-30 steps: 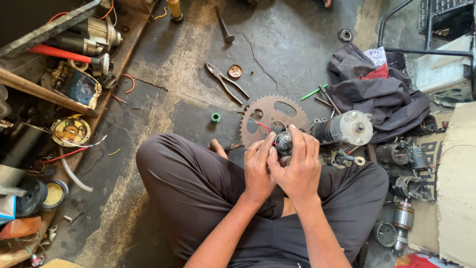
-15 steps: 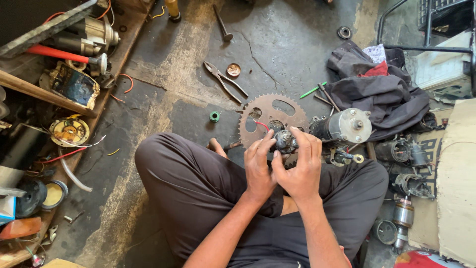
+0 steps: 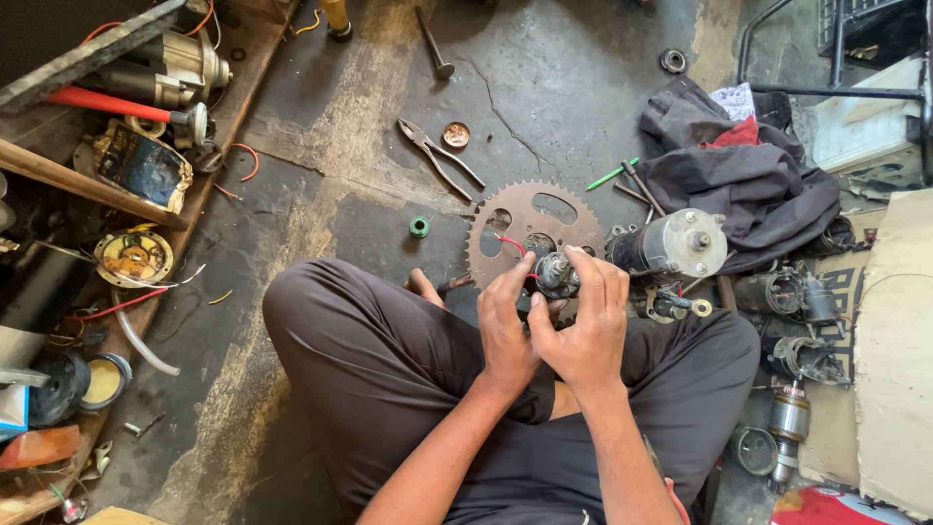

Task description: The person sits on the floor and works on a small cylindrical motor or starter assembly. They use a T-handle wrench to tighten or loosen screws on the component's casing, then switch to pliers to adjust a wire or terminal. The person continues to manipulate the assembly with the wrench and hands throughout the clip.

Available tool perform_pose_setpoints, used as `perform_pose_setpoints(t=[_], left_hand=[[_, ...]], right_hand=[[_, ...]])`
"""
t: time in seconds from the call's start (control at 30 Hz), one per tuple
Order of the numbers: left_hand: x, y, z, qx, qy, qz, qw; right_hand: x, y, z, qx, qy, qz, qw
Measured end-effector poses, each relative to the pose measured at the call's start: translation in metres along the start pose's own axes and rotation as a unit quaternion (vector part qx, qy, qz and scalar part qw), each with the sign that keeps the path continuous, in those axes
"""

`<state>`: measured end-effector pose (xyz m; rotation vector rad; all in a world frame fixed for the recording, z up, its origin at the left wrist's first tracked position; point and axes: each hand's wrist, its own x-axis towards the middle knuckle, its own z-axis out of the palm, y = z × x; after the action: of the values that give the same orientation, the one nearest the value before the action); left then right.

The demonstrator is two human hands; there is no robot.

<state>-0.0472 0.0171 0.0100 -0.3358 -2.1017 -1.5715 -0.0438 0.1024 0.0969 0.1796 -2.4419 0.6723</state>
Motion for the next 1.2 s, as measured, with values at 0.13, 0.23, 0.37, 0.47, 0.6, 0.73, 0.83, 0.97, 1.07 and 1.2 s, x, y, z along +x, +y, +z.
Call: perform_pose_setpoints(t=[0.13,0.23,0.37,0.47,0.6,0.73,0.83,0.97,1.07,1.2], left_hand=[[0.001,-0.001,0.0,-0.009,0.003,0.009,1.0],[0.002,-0.003,0.0,0.006,-0.002,0.016,1.0],[0.002,-0.001,-0.001,0.01,-0.005,0.011,1.0],[0.002,0.0,-0.002,0.01,-0.005,0.011,1.0],[0.004,0.001,-0.002,0.008,0.001,0.015,1.0],[0.004,0.0,-0.001,0.009,0.004,0.019,1.0],[0.003,0.0,-0.002,0.017,-0.003,0.019,1.0],[0.003,-0.001,-0.002,0.014,-0.004,0.023,1.0],[0.003,-0.001,-0.002,0.008,-0.003,0.025,1.0],[0.002,-0.002,0.001,0.013,0.005,0.025,1.0]], right_hand=[[0.0,0.002,0.001,-0.015,0.011,-0.007,1.0],[0.001,0.003,0.004,-0.024,0.023,-0.013,0.999],[0.002,0.003,0.009,-0.029,0.037,-0.012,0.999],[0.003,0.002,0.01,-0.032,0.043,-0.01,0.998],[0.003,-0.001,0.01,-0.037,0.044,-0.018,0.998],[0.002,-0.001,0.009,-0.032,0.042,-0.022,0.998],[0.002,0.0,0.011,-0.028,0.047,-0.009,0.998],[0.001,0.001,0.014,-0.021,0.051,-0.006,0.998],[-0.001,0.001,0.013,-0.022,0.048,0.0,0.999],[-0.002,0.001,0.01,-0.013,0.034,-0.008,0.999]])
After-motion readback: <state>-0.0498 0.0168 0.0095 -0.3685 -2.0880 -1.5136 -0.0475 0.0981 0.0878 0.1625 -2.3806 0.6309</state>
